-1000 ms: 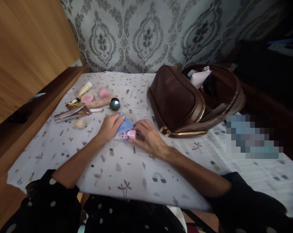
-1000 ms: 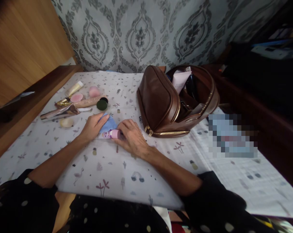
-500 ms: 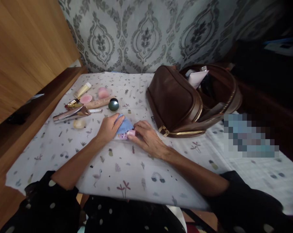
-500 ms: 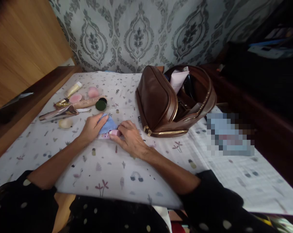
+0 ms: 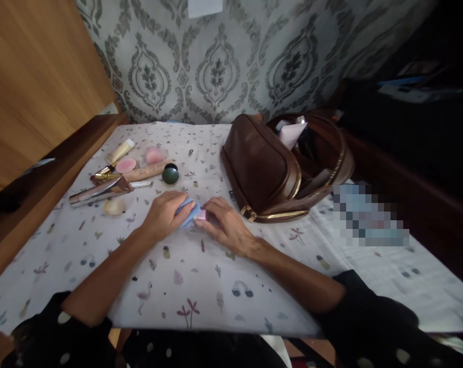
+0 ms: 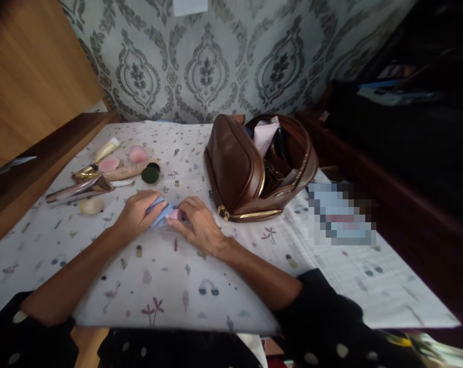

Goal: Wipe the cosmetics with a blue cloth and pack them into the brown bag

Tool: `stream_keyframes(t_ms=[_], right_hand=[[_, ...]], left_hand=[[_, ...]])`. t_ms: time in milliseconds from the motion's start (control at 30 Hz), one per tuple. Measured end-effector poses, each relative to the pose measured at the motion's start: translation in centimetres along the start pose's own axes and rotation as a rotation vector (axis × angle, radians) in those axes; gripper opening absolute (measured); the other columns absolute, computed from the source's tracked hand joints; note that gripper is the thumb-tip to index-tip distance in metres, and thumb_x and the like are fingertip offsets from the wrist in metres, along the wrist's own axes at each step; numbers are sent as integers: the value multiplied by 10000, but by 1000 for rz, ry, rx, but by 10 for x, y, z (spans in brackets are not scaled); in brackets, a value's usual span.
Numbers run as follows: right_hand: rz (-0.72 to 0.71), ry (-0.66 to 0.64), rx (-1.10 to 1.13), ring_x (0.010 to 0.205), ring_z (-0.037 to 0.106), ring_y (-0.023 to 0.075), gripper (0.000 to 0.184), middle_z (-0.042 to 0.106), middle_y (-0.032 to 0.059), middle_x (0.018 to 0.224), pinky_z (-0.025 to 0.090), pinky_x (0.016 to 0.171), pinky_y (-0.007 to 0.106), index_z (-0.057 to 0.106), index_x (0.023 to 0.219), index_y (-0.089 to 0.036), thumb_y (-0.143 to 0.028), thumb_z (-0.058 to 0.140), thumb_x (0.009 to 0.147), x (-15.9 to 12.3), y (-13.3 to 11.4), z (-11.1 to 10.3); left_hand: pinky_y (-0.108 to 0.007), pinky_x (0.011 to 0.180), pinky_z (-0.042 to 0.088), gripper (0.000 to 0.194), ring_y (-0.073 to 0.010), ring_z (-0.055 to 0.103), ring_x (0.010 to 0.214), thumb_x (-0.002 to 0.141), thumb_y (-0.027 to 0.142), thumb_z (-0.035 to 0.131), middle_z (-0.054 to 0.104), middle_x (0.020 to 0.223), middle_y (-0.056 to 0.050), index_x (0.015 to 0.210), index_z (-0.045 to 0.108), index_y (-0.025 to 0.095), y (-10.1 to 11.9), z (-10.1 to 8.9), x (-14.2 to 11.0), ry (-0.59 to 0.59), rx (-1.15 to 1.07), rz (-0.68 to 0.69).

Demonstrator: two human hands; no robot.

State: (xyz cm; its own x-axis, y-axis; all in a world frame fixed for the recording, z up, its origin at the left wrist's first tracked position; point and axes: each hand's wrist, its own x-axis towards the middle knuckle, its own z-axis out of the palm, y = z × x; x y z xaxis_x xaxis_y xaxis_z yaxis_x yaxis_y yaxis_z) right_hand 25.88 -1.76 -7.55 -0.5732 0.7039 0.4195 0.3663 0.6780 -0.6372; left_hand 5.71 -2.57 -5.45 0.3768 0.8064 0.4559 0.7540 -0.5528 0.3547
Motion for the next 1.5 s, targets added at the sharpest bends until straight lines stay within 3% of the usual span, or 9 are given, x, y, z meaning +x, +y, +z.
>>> stream_keyframes(t_ms=[300,533,700,800,900,1000,1133,1267,1500], right_hand=[[263,89,265,702,585,146,315,590,20,823,479,671,291,554,994,-175,-481,480,973,1,-9,-17],[262,108,495,636,639,113,351,616,21,914,537,629,274,528,1194,-177,-422,558,945,-1,-18,-33],[185,87,481,716,683,130,313,623,62,1039,580,650,287,552,1195,-185,-365,579,941,-12,-26,-70],[231,107,470,736,696,140,289,648,56,1016,590,614,270,566,1197,-206,-333,598,939,-25,-34,-105],[240,289,403,678,681,135,259,686,35,952,597,619,286,612,1165,-250,-322,641,918,-38,-44,-143],[229,627,318,625,656,145,190,699,39,911,570,573,304,679,1067,-261,-325,683,888,-47,-48,-175],[146,844,167,584,636,157,183,703,50,861,540,547,335,721,1013,-249,-319,734,845,-53,-43,-202],[188,837,70,646,668,155,215,713,38,895,566,551,310,724,1045,-265,-293,750,833,-58,-37,-210],[157,667,-58,761,690,191,304,714,45,950,603,579,335,687,1128,-277,-178,710,842,-60,-20,-216]], left_hand=[[-248,567,335,390,-112,430,550,952,438,416,436,575,48,643,396,201,-8,-1,1,-62,-229,-249],[-242,531,324,404,-101,407,511,950,436,415,370,547,58,623,375,204,-2,0,2,-60,-307,-290],[-231,516,351,391,-101,422,503,963,405,392,385,551,51,628,388,204,9,5,-1,-127,-375,-252],[-227,545,403,308,-112,508,545,976,384,400,519,614,36,773,537,197,23,4,0,-152,-388,-213],[-222,548,438,244,-115,550,544,975,358,438,591,651,42,1113,594,231,47,-1,12,-210,-373,-123],[-246,616,504,362,-142,633,660,975,331,439,682,805,-6,1320,528,266,79,-1,34,-267,-344,67],[-303,664,561,520,-195,696,773,972,330,444,731,887,-58,1468,365,197,118,19,63,-321,-359,262],[-323,539,539,618,-214,681,611,938,349,501,726,750,-52,1477,321,106,133,50,74,-345,-228,265],[-285,536,562,561,-187,708,632,931,275,499,738,775,-25,1464,340,200,125,71,67,-302,-270,279]])
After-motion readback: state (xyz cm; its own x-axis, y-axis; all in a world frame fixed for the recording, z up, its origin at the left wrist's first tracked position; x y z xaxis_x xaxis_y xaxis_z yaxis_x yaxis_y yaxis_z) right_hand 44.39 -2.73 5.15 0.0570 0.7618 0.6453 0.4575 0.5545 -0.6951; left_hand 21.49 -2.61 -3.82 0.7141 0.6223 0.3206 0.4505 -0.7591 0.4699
